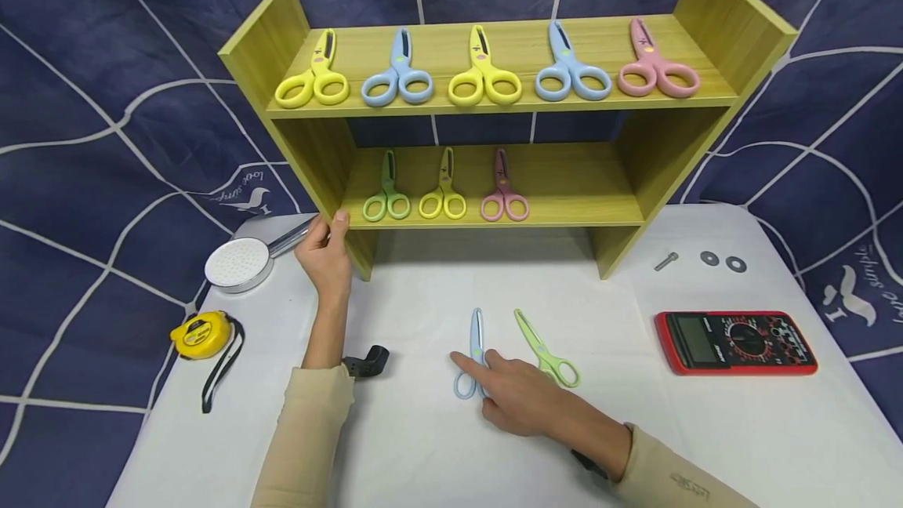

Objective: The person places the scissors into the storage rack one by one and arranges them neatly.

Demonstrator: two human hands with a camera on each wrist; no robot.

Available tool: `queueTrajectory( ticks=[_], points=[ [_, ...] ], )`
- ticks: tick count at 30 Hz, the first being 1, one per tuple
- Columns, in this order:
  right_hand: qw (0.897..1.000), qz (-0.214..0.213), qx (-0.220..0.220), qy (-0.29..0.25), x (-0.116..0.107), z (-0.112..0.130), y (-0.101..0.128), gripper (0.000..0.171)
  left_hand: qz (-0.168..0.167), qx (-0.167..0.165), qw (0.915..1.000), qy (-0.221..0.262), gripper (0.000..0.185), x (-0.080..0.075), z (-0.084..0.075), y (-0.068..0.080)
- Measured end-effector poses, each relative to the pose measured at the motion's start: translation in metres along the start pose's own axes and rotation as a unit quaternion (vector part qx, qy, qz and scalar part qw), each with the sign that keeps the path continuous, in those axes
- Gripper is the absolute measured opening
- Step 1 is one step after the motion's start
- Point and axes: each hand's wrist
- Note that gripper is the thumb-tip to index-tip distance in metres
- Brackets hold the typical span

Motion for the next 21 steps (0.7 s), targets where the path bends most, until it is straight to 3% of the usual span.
queueTrajectory(
  ticks=[6,11,17,21],
  points=[
    [1.000,0.004,0.017,0.011,0.002,0.002,-0.004,0.047,-0.001,-0.003,1.0000,-0.003,0.018,0.000,0.001,-0.001],
    [0.999,-0.022,0.035,-0.001,0.005,0.001,-0.002,0.047,-0.003,0.001,1.0000,-0.006,0.020,-0.001,0.001,-0.001],
    [0.994,-0.110,0.016,-0.013,0.001,-0.004,0.000,0.052,-0.005,-0.004,1.0000,0.002,0.022,-0.001,0.001,0.000],
    [0.980,-0.199,-0.006,-0.023,-0.018,-0.006,0.003,0.053,-0.005,-0.003,1.0000,-0.002,0.022,-0.001,0.001,0.000]
  ],
)
Point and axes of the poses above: each hand's wrist, its own y-axis away from the middle knuckle, its own x-axis out of the palm, z = x × y, and after that the axes turned 2 degrees about y, right-handed
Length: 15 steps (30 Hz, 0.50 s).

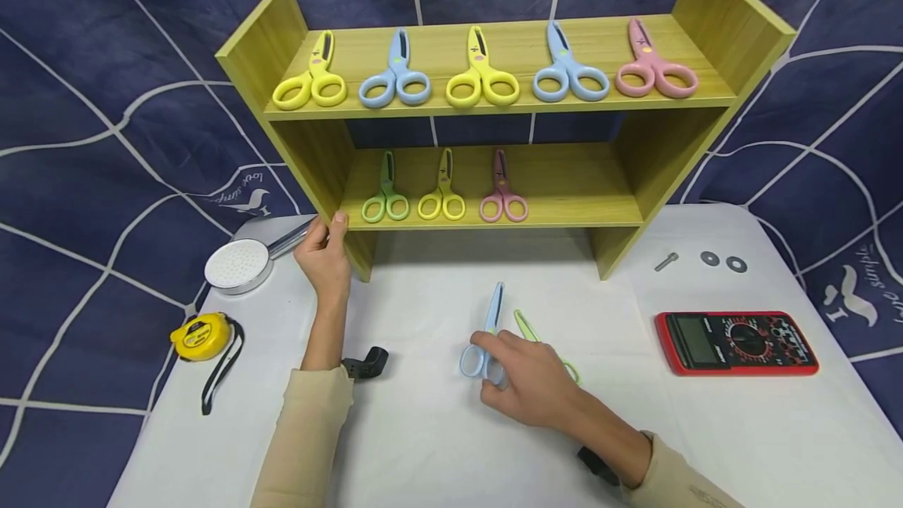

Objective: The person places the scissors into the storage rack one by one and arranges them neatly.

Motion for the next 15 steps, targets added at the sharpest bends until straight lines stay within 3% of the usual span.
queueTrajectory(
  ticks=[4,7,12,15],
  points=[
    [0.996,-0.089,-0.026,-0.014,-0.027,-0.002,-0.007,0.052,0.000,0.002,1.0000,-0.003,0.022,0.000,0.000,0.000],
    [0.991,-0.131,-0.033,-0.015,-0.047,-0.005,-0.012,0.050,-0.001,0.002,1.0000,-0.005,0.022,0.000,0.000,0.000],
    [0.989,-0.147,-0.021,-0.016,-0.068,-0.018,-0.017,0.049,-0.005,0.006,1.0000,-0.003,0.022,0.001,-0.001,0.000],
    [0.990,-0.136,-0.006,-0.048,-0.068,-0.026,-0.017,0.045,-0.005,0.007,1.0000,-0.002,0.021,0.000,0.002,-0.001]
  ],
)
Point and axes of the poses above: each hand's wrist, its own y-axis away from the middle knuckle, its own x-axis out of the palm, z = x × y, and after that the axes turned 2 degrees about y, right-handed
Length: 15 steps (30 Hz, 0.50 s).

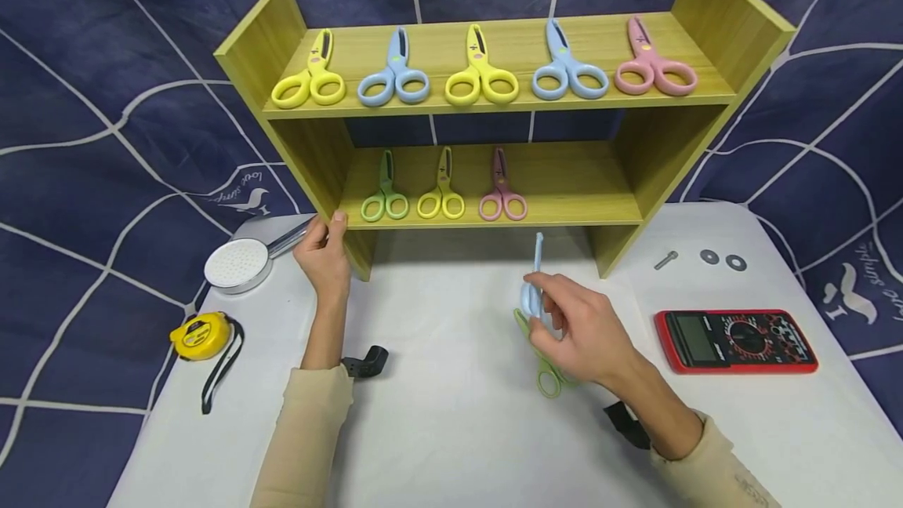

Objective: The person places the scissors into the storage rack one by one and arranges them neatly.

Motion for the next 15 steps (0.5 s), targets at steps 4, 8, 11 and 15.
queueTrajectory(
  ticks=[4,8,11,15],
  points=[
    [0.997,0.072,0.010,-0.001,0.013,-0.007,0.008,0.039,-0.007,0.000,1.0000,0.000,0.019,-0.003,0.017,-0.003],
    [0.994,0.111,0.011,0.013,0.022,-0.011,0.020,0.024,-0.009,-0.001,1.0000,-0.001,0.017,-0.005,0.030,-0.006],
    [0.993,0.110,0.034,-0.001,0.022,-0.013,0.025,0.017,-0.008,0.002,1.0000,0.000,0.018,-0.004,0.030,-0.006],
    [0.982,0.179,0.061,0.015,0.019,-0.012,0.029,0.020,-0.012,0.007,0.9999,0.007,0.019,0.000,0.020,-0.003]
  ],
)
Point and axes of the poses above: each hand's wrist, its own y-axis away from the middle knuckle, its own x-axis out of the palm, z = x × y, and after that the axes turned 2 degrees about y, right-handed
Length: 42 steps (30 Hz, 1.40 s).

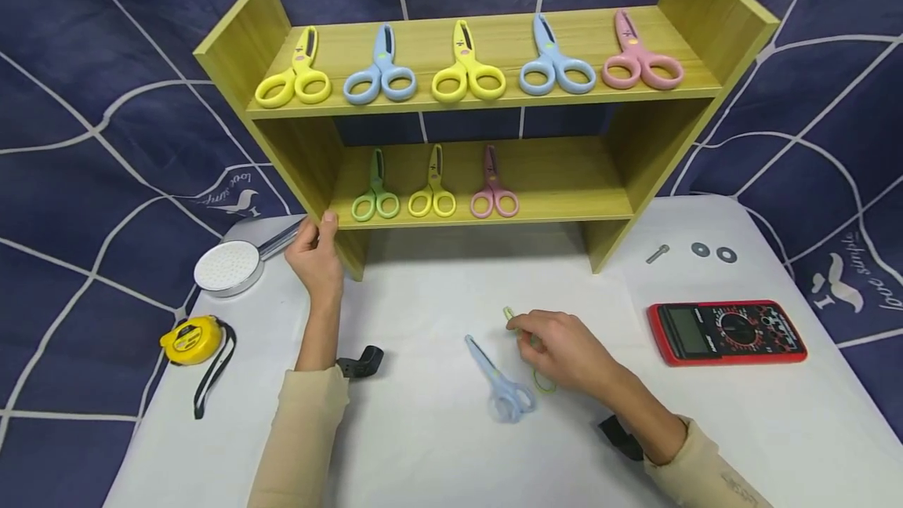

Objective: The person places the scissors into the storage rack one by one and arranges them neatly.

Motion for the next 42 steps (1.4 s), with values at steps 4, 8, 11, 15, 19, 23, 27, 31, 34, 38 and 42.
queueTrajectory(
  ticks=[4,8,11,15,19,23,27,31,34,38,42],
  points=[
    [0.995,0.090,0.002,0.031,0.002,0.005,0.008,0.038,0.006,-0.011,0.9999,0.010,0.020,0.004,-0.016,0.003],
    [0.986,0.163,-0.013,0.005,0.011,0.013,0.017,0.050,0.009,-0.014,0.9998,0.011,0.020,0.005,-0.021,0.004],
    [0.979,0.202,-0.018,-0.008,0.022,0.020,0.023,0.054,0.010,-0.009,0.9999,0.006,0.021,0.003,-0.022,0.003],
    [0.979,0.202,-0.025,0.008,0.037,0.026,0.029,0.058,0.010,-0.010,0.9999,0.004,0.022,0.002,-0.021,0.003],
    [0.983,0.178,-0.033,0.029,0.044,0.027,0.032,0.057,0.011,-0.014,0.9998,0.001,0.021,0.001,-0.021,0.004],
    [0.983,0.178,-0.029,0.037,0.045,0.026,0.032,0.056,0.009,-0.014,0.9998,0.006,0.021,0.001,-0.022,0.004],
    [0.982,0.186,-0.021,0.016,0.045,0.023,0.032,0.051,0.008,-0.012,0.9998,0.011,0.022,0.002,-0.022,0.004],
    [0.985,0.171,-0.027,-0.019,0.043,0.018,0.031,0.044,0.013,-0.010,0.9998,0.006,0.021,0.002,-0.022,0.004],
    [0.990,0.128,-0.040,-0.037,0.037,0.017,0.028,0.043,0.011,-0.011,0.9999,0.004,0.018,0.002,-0.022,0.004],
    [0.998,0.004,-0.046,-0.048,0.018,0.016,0.022,0.046,0.008,-0.011,0.9999,0.003,0.018,0.002,-0.022,0.004],
    [0.990,-0.137,-0.037,-0.027,-0.015,0.013,0.014,0.047,0.012,-0.011,0.9999,0.003,0.020,0.001,-0.023,0.003]
  ],
)
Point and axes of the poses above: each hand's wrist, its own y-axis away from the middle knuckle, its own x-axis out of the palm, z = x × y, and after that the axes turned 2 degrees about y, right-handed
